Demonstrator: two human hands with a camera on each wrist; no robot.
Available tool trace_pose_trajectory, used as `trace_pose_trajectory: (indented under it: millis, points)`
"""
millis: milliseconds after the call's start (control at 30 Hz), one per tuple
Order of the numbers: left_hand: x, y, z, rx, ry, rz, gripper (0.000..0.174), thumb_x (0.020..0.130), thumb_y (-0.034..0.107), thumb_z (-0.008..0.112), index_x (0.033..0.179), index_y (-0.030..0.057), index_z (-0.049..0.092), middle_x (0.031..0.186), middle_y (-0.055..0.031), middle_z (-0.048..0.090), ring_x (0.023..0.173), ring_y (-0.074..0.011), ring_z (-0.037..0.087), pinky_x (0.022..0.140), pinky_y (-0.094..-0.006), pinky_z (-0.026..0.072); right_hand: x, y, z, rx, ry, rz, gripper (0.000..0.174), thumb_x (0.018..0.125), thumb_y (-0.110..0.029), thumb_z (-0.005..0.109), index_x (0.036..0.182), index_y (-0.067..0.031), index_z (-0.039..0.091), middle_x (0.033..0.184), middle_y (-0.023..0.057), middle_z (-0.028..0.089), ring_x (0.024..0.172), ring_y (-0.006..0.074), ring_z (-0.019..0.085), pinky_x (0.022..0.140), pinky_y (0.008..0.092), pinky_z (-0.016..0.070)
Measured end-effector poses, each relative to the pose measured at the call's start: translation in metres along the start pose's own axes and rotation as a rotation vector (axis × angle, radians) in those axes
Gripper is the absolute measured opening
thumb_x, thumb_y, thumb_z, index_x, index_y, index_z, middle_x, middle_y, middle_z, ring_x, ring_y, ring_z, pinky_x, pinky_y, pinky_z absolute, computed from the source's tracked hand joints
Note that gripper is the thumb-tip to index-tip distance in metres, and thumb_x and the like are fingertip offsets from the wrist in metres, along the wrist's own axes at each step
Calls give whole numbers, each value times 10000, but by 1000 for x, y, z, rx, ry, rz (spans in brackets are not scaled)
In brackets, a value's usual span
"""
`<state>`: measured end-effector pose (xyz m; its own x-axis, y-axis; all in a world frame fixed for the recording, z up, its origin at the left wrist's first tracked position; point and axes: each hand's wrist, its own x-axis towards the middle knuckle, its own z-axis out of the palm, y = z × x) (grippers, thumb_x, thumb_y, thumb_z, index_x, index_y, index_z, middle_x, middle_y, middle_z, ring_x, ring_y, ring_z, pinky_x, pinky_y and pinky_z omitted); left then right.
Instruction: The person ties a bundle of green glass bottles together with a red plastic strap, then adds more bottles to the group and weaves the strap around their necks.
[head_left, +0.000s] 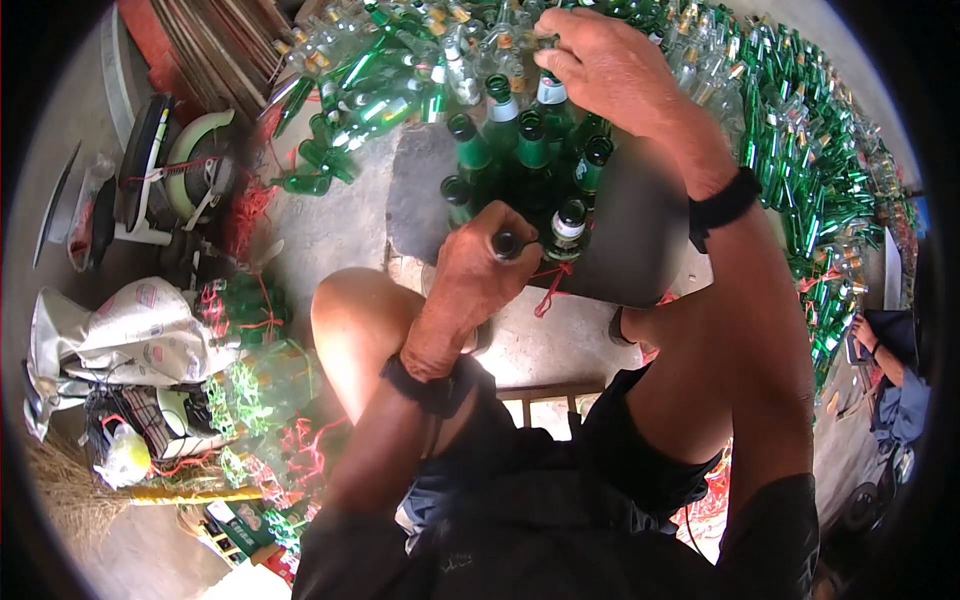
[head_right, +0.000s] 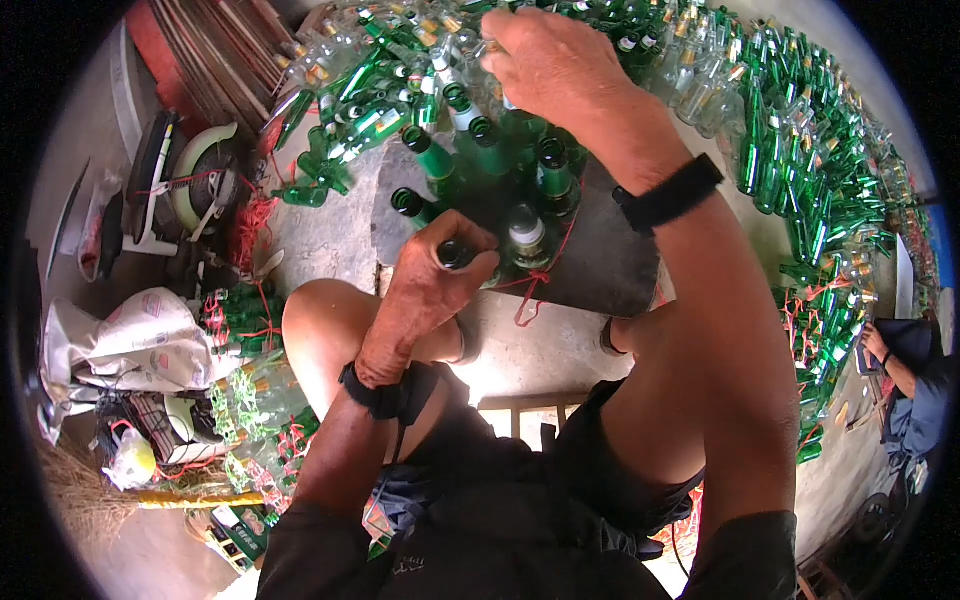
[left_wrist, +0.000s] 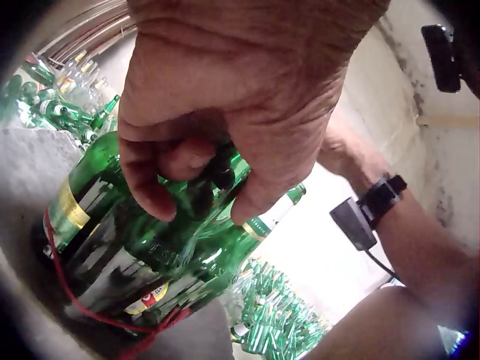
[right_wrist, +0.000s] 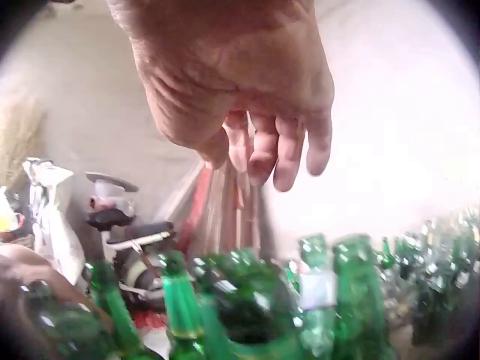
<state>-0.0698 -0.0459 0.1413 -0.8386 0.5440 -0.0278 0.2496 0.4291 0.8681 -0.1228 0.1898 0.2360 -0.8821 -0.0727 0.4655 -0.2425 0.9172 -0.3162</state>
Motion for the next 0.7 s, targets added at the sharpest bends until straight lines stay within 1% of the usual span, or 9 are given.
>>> trace_pose_trajectory:
  millis: [133,200,233,267,400,433,500,667,700]
  points:
    - [3,-11,5,16,28,43,144,815,128,739,927,63,676,860,-121,728,816,-313,723,764,-394,559,-4,-62,4,277,47,-241,242,937,-233,661,1094,-48,660,988,160,684,930,368,676,802,463,543]
    - [6,-20,11,410,390,724,134,827,155,763,899,79,680,850,-87,731,803,-306,715,769,-390,560,-12,-128,7,589,134,-482,212,958,-237,634,1002,-36,689,914,152,665,874,351,668,768,443,552]
    - [5,-9,11,158,206,307,132,821,124,756,898,65,666,886,-81,729,846,-232,701,802,-346,553,-24,-176,13,832,24,-287,180,928,-229,647,957,-59,695,853,132,653,835,340,663,747,444,555]
    - [3,2,10,-91,17,-111,133,816,92,748,897,50,651,923,-74,726,889,-158,687,835,-301,546,-17,-208,15,620,-221,-638,127,880,-188,648,873,-67,682,778,119,627,787,323,650,706,442,554]
    - [4,-8,7,37,28,37,151,798,79,760,883,41,641,907,-71,733,880,-149,686,829,-300,546,-89,-365,56,1090,99,-467,346,934,-332,559,698,-79,559,623,100,543,557,312,601,533,427,531]
    - [3,-7,6,40,38,42,151,796,76,759,880,38,640,900,-67,735,876,-147,686,826,-305,548,-114,-381,71,726,282,-731,319,937,-324,552,738,-80,603,661,101,562,597,272,623,573,384,533]
    - [4,-11,8,4,53,54,162,781,130,760,887,64,657,877,-85,736,861,-219,709,806,-343,558,-140,-412,63,1009,-967,-492,191,967,-215,591,1024,-63,692,859,87,705,785,234,680,749,388,534]
    - [-3,-6,9,62,143,30,182,788,157,761,899,63,653,905,-86,736,876,-214,714,830,-337,555,-211,-397,114,1326,-709,-708,177,893,-180,567,889,-24,650,802,155,674,696,363,614,625,478,483]
    - [0,-6,9,76,144,22,193,782,179,764,905,72,660,898,-91,734,871,-237,717,821,-345,557,-169,-393,62,1082,-1249,-626,463,962,-367,487,1084,18,713,1135,219,714,1063,354,672,932,475,518]
